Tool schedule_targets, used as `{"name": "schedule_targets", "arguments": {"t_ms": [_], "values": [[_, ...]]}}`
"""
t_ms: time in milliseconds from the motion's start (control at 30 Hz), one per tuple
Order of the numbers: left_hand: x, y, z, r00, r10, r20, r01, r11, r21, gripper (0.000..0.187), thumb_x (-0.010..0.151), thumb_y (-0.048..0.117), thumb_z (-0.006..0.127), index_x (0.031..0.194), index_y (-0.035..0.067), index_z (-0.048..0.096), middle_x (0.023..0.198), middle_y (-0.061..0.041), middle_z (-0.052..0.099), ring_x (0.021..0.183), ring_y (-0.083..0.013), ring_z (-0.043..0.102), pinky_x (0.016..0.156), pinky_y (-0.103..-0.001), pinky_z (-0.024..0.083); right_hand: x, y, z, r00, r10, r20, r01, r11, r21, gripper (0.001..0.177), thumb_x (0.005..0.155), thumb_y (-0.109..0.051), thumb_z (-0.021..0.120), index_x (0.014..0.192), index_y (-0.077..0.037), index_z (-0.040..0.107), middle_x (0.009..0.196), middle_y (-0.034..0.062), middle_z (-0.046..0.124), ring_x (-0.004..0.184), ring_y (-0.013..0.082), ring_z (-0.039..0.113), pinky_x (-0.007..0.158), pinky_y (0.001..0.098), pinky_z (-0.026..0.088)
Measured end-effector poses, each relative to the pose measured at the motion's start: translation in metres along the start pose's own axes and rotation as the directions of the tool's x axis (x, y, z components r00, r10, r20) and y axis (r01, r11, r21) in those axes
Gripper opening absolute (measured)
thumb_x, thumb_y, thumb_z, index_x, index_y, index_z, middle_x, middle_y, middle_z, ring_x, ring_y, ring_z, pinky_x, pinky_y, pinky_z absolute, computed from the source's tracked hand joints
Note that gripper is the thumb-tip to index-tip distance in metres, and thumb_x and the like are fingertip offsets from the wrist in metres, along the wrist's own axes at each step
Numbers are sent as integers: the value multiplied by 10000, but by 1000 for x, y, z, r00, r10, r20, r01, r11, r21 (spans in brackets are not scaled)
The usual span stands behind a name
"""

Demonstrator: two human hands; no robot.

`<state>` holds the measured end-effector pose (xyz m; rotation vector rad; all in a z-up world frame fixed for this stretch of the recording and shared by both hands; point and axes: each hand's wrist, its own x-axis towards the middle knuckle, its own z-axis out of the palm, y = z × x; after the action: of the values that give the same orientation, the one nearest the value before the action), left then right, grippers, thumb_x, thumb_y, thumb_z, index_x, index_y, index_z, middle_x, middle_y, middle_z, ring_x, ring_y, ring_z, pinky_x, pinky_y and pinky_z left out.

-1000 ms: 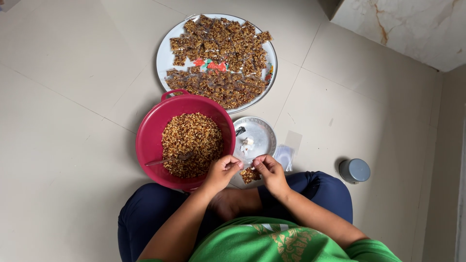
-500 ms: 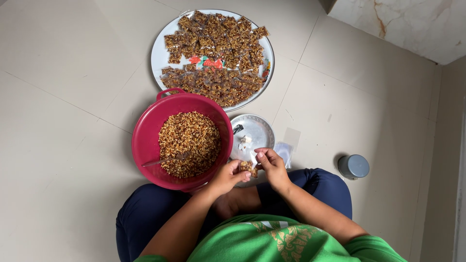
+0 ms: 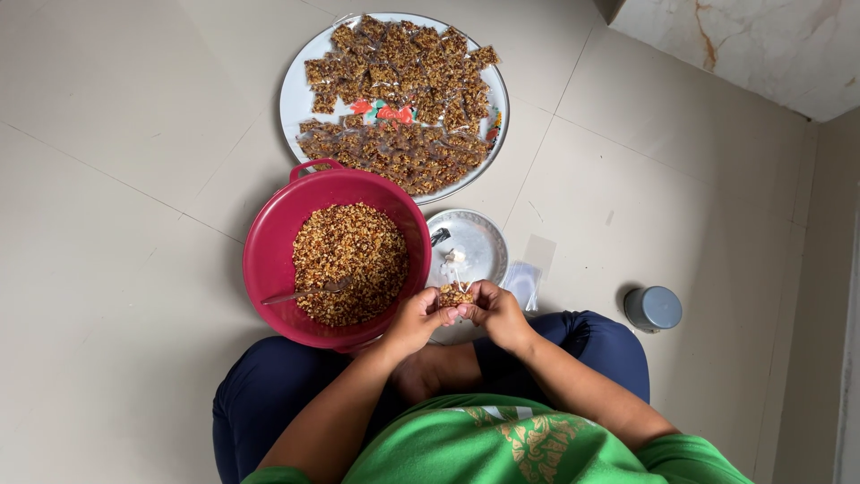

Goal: Pack small pieces of nut-based snacks into plastic bags from a large tray

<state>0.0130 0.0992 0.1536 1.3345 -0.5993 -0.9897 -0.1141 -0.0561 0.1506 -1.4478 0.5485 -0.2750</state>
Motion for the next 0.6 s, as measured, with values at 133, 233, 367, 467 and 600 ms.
{"name": "schedule_targets", "arguments": {"t_ms": [133, 233, 367, 467, 600], "values": [[0, 9, 0, 1000, -16, -9, 16, 1000, -23, 196, 909, 129, 808, 927, -20, 683, 754, -184, 748, 712, -221, 755, 709, -347, 649, -6, -14, 2, 998, 0, 58, -8, 990, 142, 202, 825, 12, 828, 891, 4, 637, 716, 111, 687, 667, 190, 708, 602, 292, 595], [-2, 13, -4, 999, -29, -20, 29, 999, 17, 141, 889, 85, 794, 881, -10, 691, 696, -170, 744, 658, -208, 751, 669, -325, 646, -9, -29, 9, 997, 6, 73, -21, 976, 215, 174, 851, 3, 806, 945, 21, 661, 763, 111, 680, 693, 193, 707, 667, 332, 624], [-3, 24, -5, 998, -43, 35, 41, 998, 48, 251, 872, 140, 800, 1018, -26, 679, 834, -231, 712, 767, -296, 740, 712, -395, 646, -2, -7, 2, 999, -37, 23, 35, 996, 77, 198, 856, -34, 831, 843, 17, 641, 667, 93, 662, 619, 150, 659, 581, 267, 568], [5, -1, -13, 999, -12, 39, 9, 996, 94, 359, 940, 260, 787, 1167, -3, 694, 983, -230, 712, 898, -317, 730, 767, -431, 638, 2, 12, -4, 999, -43, 19, 42, 998, 43, 228, 833, -32, 853, 813, 16, 631, 627, 94, 652, 586, 144, 646, 553, 259, 551], [4, 4, -10, 997, 64, -42, -48, 947, 317, 243, 945, 332, 769, 1079, 128, 772, 884, -110, 759, 855, -229, 729, 736, -401, 595, -5, -8, 6, 998, -39, 40, 36, 996, 84, 240, 801, -1, 870, 887, 8, 646, 674, 61, 631, 636, 145, 631, 609, 259, 523]]}}
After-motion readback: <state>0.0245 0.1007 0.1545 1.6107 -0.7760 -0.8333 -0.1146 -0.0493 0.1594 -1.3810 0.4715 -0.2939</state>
